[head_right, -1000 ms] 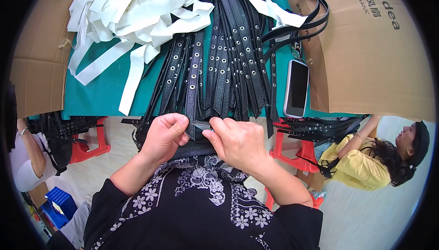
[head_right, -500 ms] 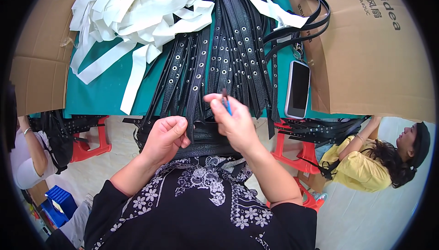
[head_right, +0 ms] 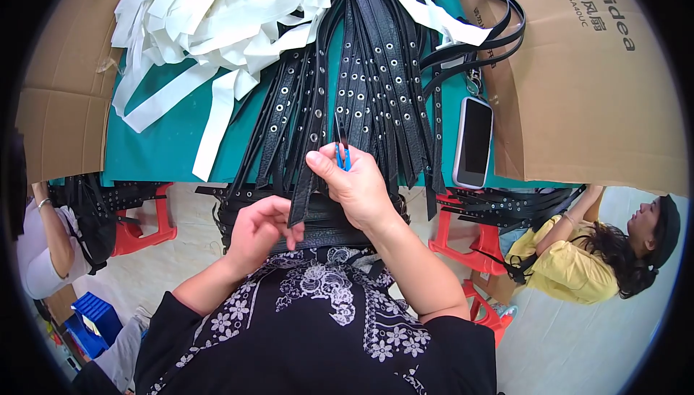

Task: Attaching labels or protective films to black belts at a factory workbench.

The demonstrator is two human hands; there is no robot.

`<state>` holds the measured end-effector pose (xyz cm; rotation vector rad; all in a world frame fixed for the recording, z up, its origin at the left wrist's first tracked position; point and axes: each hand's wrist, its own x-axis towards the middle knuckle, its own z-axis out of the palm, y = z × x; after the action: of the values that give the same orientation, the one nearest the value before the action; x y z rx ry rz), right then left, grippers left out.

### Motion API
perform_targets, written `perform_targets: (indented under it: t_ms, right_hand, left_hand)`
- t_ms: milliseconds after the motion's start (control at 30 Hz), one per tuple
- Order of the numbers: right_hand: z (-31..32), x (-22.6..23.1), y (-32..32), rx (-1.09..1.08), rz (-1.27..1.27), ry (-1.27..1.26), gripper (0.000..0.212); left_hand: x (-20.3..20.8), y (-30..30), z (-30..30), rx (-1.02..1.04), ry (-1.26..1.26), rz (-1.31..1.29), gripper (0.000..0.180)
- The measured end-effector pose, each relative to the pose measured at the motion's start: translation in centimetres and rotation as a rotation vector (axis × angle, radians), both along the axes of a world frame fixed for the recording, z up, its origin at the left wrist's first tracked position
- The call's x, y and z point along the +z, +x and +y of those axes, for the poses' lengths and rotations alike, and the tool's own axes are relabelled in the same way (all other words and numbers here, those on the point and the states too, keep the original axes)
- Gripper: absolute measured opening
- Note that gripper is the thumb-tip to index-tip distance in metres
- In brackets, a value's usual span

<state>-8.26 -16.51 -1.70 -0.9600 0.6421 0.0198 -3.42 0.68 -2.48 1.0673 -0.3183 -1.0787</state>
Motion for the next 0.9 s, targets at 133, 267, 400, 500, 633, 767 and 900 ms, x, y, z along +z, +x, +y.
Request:
perform_targets:
  t_ms: [133, 267, 400, 500, 633, 767, 900]
  right_hand:
    - [0.3, -0.3, -0.1, -0.016, 0.042, -0.384, 0.013]
    - [0.2, 1.8, -2.8, 0.085, -0.158, -1.080, 0.029]
    - [1.6, 1.5, -4.0, 0.160, -0.226, -1.137, 0.036]
    - [2.2, 0.8, -4.3, 0.082, -0.268, -1.177, 0.025]
    - [2.4, 1.4, -4.6, 0.048, -0.265, -1.187, 0.015]
    - [2.2, 1.6, -5.2, 0.040, -0.179, -1.067, 0.009]
    - [1.4, 2.1, -6.0, 0.006, -0.108, -0.824, 0.005]
  left_hand:
    - [0.5, -0.1, 0.2, 0.024, 0.214, -0.299, 0.007]
    - [1.3, 0.5, -0.5, 0.112, 0.244, -0.659, 0.008]
    - [1.9, 0.3, -1.2, 0.084, 0.227, -0.773, 0.009]
    - [1.8, 0.3, -1.7, 0.083, 0.195, -0.907, 0.010]
    - [1.8, 0.6, -1.9, 0.091, 0.150, -1.189, 0.011]
    - [1.6, 0.4, -2.2, 0.145, 0.147, -1.267, 0.012]
    - [1.5, 0.4, -2.2, 0.128, 0.203, -1.277, 0.013]
